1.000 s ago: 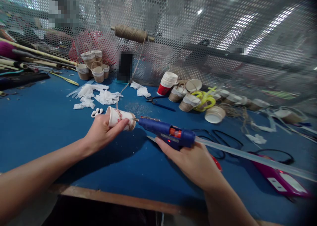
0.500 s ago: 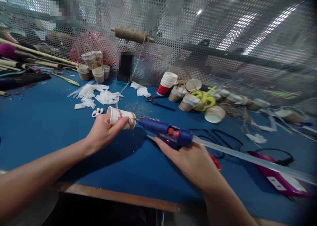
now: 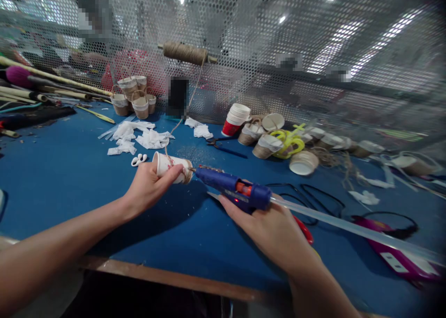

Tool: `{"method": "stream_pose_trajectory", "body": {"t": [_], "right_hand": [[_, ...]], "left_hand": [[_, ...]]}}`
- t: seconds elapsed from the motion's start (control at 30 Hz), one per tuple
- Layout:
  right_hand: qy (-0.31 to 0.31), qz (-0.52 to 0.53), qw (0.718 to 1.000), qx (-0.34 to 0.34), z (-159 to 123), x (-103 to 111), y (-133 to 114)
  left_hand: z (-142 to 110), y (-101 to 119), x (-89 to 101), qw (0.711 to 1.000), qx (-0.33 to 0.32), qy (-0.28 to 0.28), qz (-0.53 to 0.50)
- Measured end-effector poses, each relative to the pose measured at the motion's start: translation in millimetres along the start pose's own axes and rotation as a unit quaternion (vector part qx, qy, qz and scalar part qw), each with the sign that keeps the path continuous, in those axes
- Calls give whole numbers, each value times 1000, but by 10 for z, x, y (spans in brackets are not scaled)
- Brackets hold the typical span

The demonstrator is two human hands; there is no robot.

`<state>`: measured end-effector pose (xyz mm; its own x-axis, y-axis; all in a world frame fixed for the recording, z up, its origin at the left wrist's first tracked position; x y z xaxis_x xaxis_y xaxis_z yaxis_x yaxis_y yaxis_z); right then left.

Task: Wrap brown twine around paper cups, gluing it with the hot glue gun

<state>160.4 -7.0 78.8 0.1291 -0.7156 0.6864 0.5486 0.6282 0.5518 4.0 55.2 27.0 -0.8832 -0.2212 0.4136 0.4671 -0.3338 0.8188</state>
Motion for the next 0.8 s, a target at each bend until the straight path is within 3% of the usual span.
{"method": "stream_pose_trajectory", "body": {"t": [0.3, 0.53, 0.8], "right_hand": [[-8, 9, 1000, -2, 3, 2, 13], [-57, 141, 980, -126, 63, -28, 144], [-86, 227, 947, -209, 24, -79, 233]], "left_hand": [[-3, -22, -6, 1000, 8, 0, 14], [2, -20, -3, 1000, 6, 0, 17], [12, -25, -6, 1000, 21, -9, 3]]}}
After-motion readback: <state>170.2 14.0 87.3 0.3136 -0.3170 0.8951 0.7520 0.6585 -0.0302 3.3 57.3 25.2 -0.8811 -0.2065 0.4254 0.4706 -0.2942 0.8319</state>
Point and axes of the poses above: each hand's wrist, its own z-axis towards the middle knuckle, its own x-axis out of the back of the hand, y = z × x, the point moved 7 cm from there along z, towards the middle knuckle, and after that the axes turned 1 degree about -x, right-handed, at the moved point
